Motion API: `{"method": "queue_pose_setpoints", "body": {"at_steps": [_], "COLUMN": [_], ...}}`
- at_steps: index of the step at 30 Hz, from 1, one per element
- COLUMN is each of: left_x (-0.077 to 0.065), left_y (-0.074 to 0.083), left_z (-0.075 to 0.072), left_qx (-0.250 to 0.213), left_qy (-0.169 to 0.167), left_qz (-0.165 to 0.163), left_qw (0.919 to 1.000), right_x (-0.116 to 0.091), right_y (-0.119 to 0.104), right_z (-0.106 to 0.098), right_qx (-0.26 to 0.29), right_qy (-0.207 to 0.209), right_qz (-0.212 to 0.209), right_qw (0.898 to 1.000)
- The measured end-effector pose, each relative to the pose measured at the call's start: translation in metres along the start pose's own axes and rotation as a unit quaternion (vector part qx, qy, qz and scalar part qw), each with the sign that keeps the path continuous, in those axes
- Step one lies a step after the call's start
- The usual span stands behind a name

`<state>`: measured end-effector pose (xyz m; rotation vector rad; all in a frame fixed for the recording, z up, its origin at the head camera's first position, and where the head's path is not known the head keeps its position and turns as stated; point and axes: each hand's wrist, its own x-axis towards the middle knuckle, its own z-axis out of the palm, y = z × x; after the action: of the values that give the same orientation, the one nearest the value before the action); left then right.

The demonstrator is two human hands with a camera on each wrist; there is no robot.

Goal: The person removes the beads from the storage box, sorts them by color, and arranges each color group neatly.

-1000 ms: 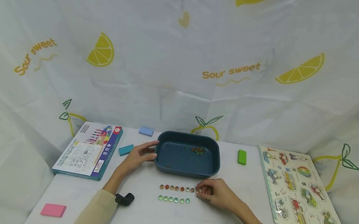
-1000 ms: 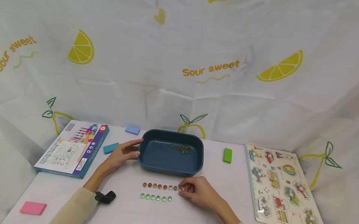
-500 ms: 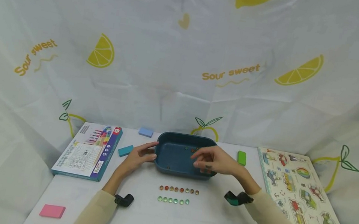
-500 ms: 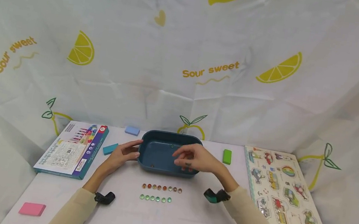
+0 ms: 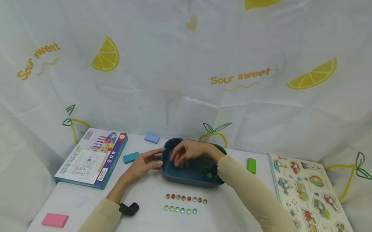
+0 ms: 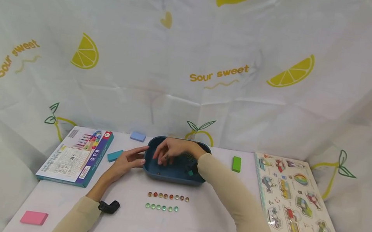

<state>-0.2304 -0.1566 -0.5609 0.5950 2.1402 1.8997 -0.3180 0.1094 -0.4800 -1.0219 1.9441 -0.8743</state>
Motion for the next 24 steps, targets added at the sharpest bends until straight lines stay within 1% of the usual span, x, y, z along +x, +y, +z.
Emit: {"method": "queue_pose_setpoints", "body": {"at_steps": [4, 7, 14, 19, 24], "left_x": [-0.001, -0.001, 0.0, 0.0, 0.0], "left_y": [-0.001, -0.001, -0.001, -0.001, -0.004], "left_z": [0.001, 0.002, 0.0, -0.002, -0.003], "left_qx": [0.004, 0.001, -0.006, -0.011, -0.009], "left_qy": [-0.004, -0.008, -0.013, -0.013, -0.012], "left_qz": [0.0, 0.007, 0.017, 0.015, 0.017], "left_qw": [1.0, 0.9999, 0.9998, 0.9997, 0.9997], "right_x": [0.011, 0.015, 0.014, 0.013, 0.012], "right_y": [0.0, 0.001, 0.0, -0.003, -0.004], "right_z": [0.014, 0.021, 0.025, 0.026, 0.026], "right_qx": [-0.018, -0.037, -0.067, -0.077, -0.074], "right_qy": [-0.058, -0.078, -0.069, -0.059, -0.06], "right_qz": [0.01, 0.011, 0.03, 0.03, 0.024], "right_qw": [0.998, 0.996, 0.995, 0.995, 0.995]}}
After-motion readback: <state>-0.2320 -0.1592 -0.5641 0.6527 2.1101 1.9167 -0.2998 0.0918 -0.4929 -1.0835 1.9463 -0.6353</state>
